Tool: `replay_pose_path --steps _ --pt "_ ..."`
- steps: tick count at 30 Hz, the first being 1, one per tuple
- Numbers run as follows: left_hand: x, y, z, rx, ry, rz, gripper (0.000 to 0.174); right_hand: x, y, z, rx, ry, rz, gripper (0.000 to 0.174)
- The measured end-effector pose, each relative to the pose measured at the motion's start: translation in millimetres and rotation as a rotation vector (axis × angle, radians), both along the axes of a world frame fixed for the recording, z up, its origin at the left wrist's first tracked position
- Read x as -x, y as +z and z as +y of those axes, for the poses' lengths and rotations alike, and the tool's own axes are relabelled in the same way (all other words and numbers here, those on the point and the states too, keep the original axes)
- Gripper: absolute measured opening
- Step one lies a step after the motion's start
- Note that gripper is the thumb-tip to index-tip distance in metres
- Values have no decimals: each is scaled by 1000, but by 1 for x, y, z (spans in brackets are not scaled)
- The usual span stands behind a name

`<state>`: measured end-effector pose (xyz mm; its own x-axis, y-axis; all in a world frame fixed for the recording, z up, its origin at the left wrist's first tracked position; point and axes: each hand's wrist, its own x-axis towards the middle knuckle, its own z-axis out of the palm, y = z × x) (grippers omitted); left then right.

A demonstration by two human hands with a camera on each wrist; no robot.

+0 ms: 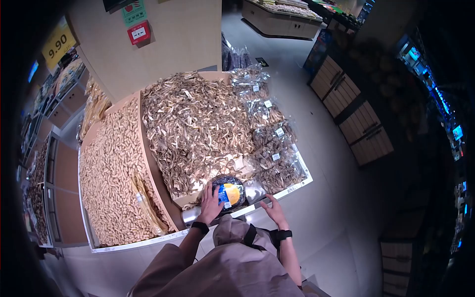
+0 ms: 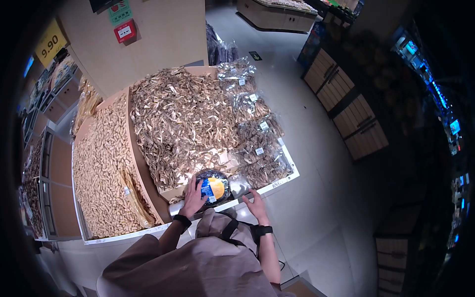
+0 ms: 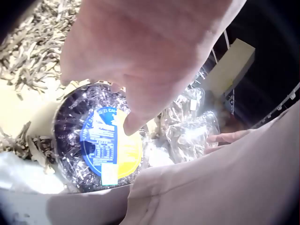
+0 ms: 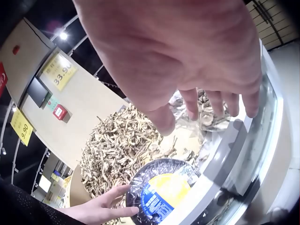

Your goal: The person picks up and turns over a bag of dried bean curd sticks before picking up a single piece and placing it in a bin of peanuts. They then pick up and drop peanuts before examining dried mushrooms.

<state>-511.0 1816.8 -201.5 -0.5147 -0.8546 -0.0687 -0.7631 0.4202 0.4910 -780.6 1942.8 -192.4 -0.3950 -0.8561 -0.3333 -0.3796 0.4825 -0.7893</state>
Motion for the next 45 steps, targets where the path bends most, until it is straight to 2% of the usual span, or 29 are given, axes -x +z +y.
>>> replay_pose_path --steps 2,5,7,11,13,14,15,17,19,21,22,24,25,26,30,39,45 --pt "-12 -13 1 -73 144 -61 77 -11 -19 1 28 31 -5 64" --pt "-31 -21 0 -145 109 13 80 -27 -20 1 37 139 -6 64" --pt "-37 -21 -1 -109 91 4 79 -36 -25 -2 59 112 24 62" --pt "-53 -14 0 -195 93 81 79 -64 -23 -10 -15 36 -64 59" --pt "-62 -7 10 -222 78 103 78 -84 -29 -8 25 152 101 59" --pt "-67 1 15 -354 116 106 79 -97 -33 -6 -26 170 199 60" --pt "-72 9 18 -350 103 111 79 -108 -35 -4 -22 158 206 60" --pt "-89 12 29 -277 -49 -93 80 -122 -38 0 -43 221 318 61" --pt "-102 6 34 -191 -64 -80 78 -133 -22 2 -108 220 304 61" --pt "-113 7 40 -358 -16 -52 72 -144 -10 4 -269 210 378 60" --pt "-118 6 41 -358 -6 -48 72 -147 -16 3 -267 220 383 60" --pt "-128 4 45 -437 34 66 60 -154 -20 2 -288 235 515 60" --pt "-134 3 49 -477 54 122 54 -157 -21 4 -287 249 515 60" --pt "-138 2 52 -404 38 145 48 -158 -21 4 -284 245 538 59" --pt "-152 -15 60 -457 78 230 43 -160 -21 5 -255 264 580 58" --pt "-155 -11 61 -422 111 246 37 -157 -15 0 -270 313 631 49" --pt "-150 -4 60 -387 152 196 38 -148 -21 -6 -139 366 775 35"
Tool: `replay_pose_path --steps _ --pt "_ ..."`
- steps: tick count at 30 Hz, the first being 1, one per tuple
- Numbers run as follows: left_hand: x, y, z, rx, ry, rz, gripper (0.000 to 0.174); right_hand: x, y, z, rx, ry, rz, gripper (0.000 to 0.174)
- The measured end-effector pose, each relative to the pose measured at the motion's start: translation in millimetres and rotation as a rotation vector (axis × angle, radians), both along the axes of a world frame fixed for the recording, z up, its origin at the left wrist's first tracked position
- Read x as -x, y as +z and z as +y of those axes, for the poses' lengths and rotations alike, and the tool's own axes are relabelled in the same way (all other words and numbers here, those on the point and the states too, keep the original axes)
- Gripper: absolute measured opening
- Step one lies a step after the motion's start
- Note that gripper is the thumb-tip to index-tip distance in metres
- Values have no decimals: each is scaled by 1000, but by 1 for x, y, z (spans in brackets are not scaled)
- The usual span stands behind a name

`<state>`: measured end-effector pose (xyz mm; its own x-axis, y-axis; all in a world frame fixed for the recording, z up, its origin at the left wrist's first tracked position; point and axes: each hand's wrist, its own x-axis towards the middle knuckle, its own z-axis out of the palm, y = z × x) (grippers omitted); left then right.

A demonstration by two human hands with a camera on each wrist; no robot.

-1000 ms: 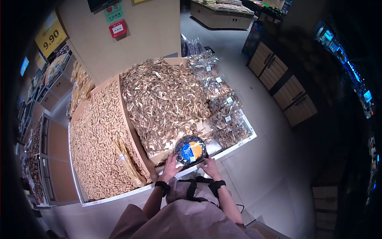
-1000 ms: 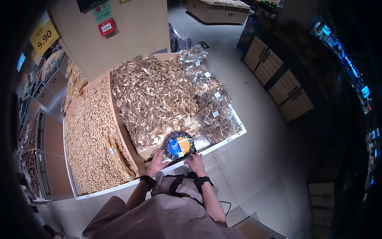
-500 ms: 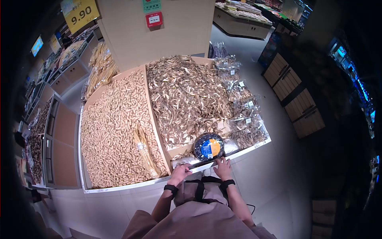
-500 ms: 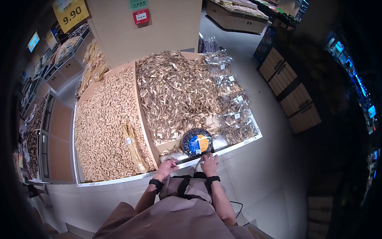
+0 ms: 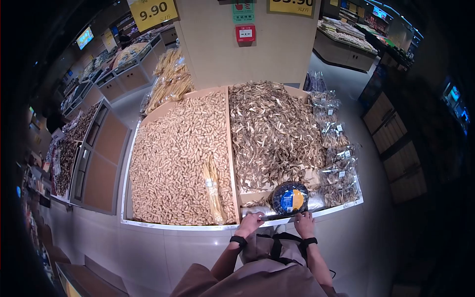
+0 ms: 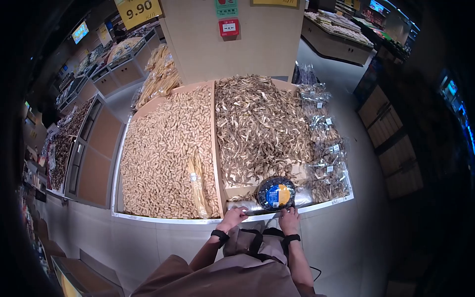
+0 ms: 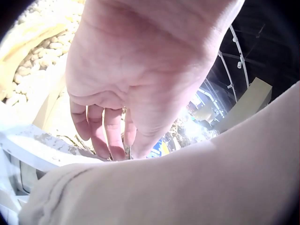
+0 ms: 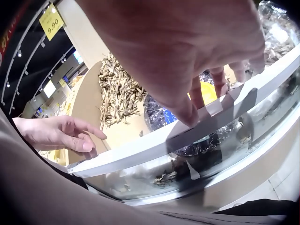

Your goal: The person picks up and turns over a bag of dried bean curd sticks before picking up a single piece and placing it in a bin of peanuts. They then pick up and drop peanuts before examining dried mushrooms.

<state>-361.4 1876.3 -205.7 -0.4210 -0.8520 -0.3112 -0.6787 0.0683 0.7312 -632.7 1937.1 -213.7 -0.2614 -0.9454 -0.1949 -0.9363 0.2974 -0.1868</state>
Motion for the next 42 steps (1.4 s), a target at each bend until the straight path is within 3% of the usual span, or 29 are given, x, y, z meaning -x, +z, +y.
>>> replay_pose_path --steps 7,12,22,25,28,32,40,41,42 --pt "10 -4 2 -19 48 -64 36 21 6 -8 -34 65 -120 26" --pt "25 -8 7 -1 139 -149 32 52 -7 -13 -110 94 -164 37" --pt "85 -20 50 305 364 -332 21 113 -10 -18 -190 218 -256 39" --pt "92 -10 67 219 424 -259 26 116 -13 -18 -134 272 -269 41" --pt "91 -15 80 376 417 -202 33 118 -13 -17 -102 322 -279 40" --pt "96 -17 74 240 475 -144 35 131 -14 -18 -170 393 -282 46" --pt "96 -39 70 239 455 -123 34 127 -6 -33 -331 381 -289 53" --pt "90 -41 68 248 421 -83 36 134 -31 -40 -329 428 -385 59" --pt "81 -40 66 275 361 -38 38 125 -24 -46 -321 440 -381 59"
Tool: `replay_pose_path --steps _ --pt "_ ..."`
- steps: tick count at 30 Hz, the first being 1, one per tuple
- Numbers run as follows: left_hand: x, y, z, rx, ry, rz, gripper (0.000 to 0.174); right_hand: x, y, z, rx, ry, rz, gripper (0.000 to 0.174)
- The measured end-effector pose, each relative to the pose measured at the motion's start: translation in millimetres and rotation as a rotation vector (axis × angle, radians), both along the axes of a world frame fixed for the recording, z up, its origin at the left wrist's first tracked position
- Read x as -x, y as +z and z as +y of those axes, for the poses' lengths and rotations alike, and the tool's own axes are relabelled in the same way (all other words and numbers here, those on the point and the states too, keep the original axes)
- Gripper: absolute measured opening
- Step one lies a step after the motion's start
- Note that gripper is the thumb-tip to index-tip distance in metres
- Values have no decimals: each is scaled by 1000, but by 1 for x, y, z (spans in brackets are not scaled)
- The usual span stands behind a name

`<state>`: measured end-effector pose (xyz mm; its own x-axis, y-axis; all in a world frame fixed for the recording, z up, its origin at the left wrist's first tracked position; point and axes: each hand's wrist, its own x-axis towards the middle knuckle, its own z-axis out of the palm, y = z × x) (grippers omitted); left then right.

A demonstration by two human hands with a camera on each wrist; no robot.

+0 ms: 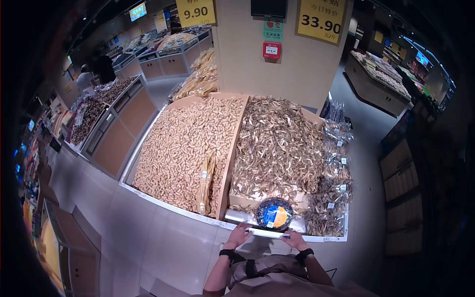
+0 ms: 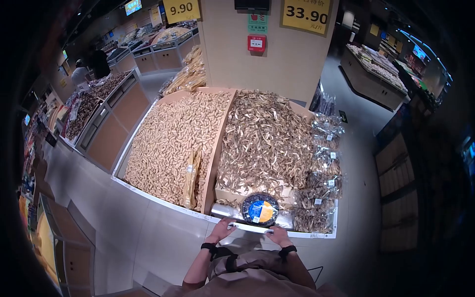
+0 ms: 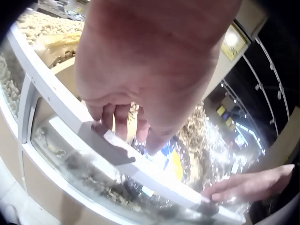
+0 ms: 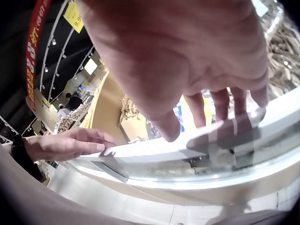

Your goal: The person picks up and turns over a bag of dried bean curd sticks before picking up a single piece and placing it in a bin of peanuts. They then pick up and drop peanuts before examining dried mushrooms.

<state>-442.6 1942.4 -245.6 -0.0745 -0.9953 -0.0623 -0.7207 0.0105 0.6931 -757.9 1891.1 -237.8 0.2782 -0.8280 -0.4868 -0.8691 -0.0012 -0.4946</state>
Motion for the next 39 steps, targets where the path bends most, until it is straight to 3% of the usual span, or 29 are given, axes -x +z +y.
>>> replay_pose_path --steps 2,3,5,9,15,23,30,33,39 --pt "-14 32 -2 -225 93 379 37 -17 22 -8 -92 87 4 61" --pt "-23 38 3 -220 111 389 37 -30 25 -11 -90 107 13 61" --pt "-51 51 13 -60 250 420 34 -72 29 -18 -22 151 -411 45" --pt "-131 53 47 182 362 220 33 -191 78 -19 4 221 -627 31" --pt "-238 81 130 92 645 260 34 -338 72 1 -162 300 -839 29" --pt "-324 99 197 -29 819 328 33 -440 87 30 -189 304 -796 38" --pt "-369 100 190 -14 842 374 35 -491 60 8 -43 310 -740 44" --pt "-391 99 181 38 853 347 36 -525 96 0 -141 245 -551 48" --pt "-459 85 175 38 860 326 38 -609 46 -31 -27 253 -586 59"
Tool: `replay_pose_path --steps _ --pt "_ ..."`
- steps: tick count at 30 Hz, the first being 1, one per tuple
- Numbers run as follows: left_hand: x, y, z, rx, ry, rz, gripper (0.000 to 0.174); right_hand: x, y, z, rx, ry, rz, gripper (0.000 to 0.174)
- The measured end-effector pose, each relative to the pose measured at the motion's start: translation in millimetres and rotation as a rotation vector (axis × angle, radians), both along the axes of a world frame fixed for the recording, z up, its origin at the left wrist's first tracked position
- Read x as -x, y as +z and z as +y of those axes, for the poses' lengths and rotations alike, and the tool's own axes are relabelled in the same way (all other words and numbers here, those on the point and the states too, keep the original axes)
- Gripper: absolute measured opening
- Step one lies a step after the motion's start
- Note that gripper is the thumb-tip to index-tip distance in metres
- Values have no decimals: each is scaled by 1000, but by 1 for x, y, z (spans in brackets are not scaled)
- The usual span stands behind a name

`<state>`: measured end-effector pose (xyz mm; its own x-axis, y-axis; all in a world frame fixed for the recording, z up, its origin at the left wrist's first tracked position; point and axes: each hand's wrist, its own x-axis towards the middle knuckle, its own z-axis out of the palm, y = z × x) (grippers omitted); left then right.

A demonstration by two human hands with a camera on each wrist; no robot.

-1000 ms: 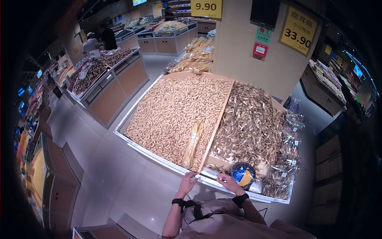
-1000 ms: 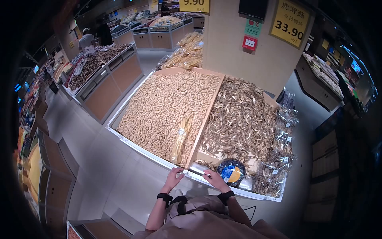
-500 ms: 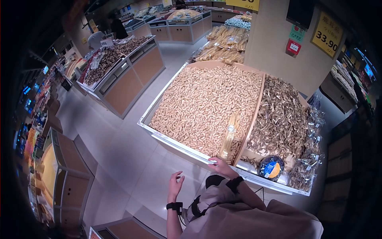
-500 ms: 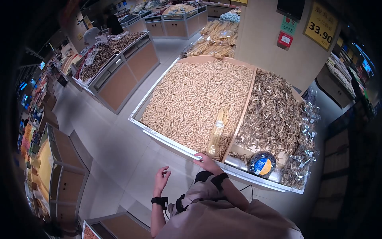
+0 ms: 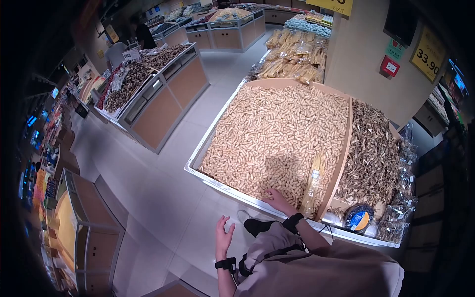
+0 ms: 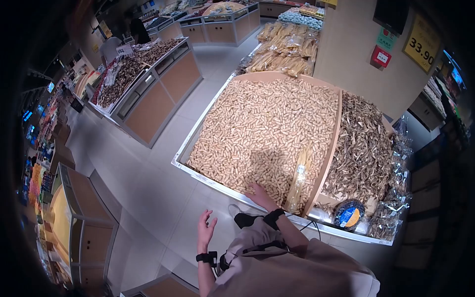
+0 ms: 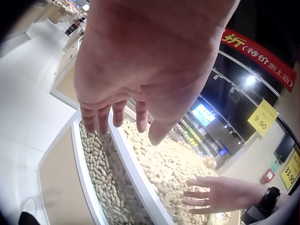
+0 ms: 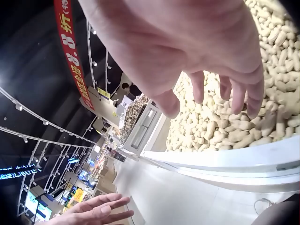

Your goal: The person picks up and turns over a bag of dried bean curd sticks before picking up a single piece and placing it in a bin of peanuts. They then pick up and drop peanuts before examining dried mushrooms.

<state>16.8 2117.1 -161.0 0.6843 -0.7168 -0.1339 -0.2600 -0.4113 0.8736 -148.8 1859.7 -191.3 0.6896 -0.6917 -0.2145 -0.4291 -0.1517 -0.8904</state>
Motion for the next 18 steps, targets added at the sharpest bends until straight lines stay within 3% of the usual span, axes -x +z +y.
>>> replay_pose_path --steps 3,9,18 --pt "-50 6 -14 -84 -16 21 41 -44 -1 -14 -14 -53 -6 61" --pt "-143 -4 -48 -116 -145 -32 45 -98 -15 -27 116 -232 240 62" --pt "-223 6 -57 -172 -235 123 43 -144 -14 -25 15 -427 442 66"
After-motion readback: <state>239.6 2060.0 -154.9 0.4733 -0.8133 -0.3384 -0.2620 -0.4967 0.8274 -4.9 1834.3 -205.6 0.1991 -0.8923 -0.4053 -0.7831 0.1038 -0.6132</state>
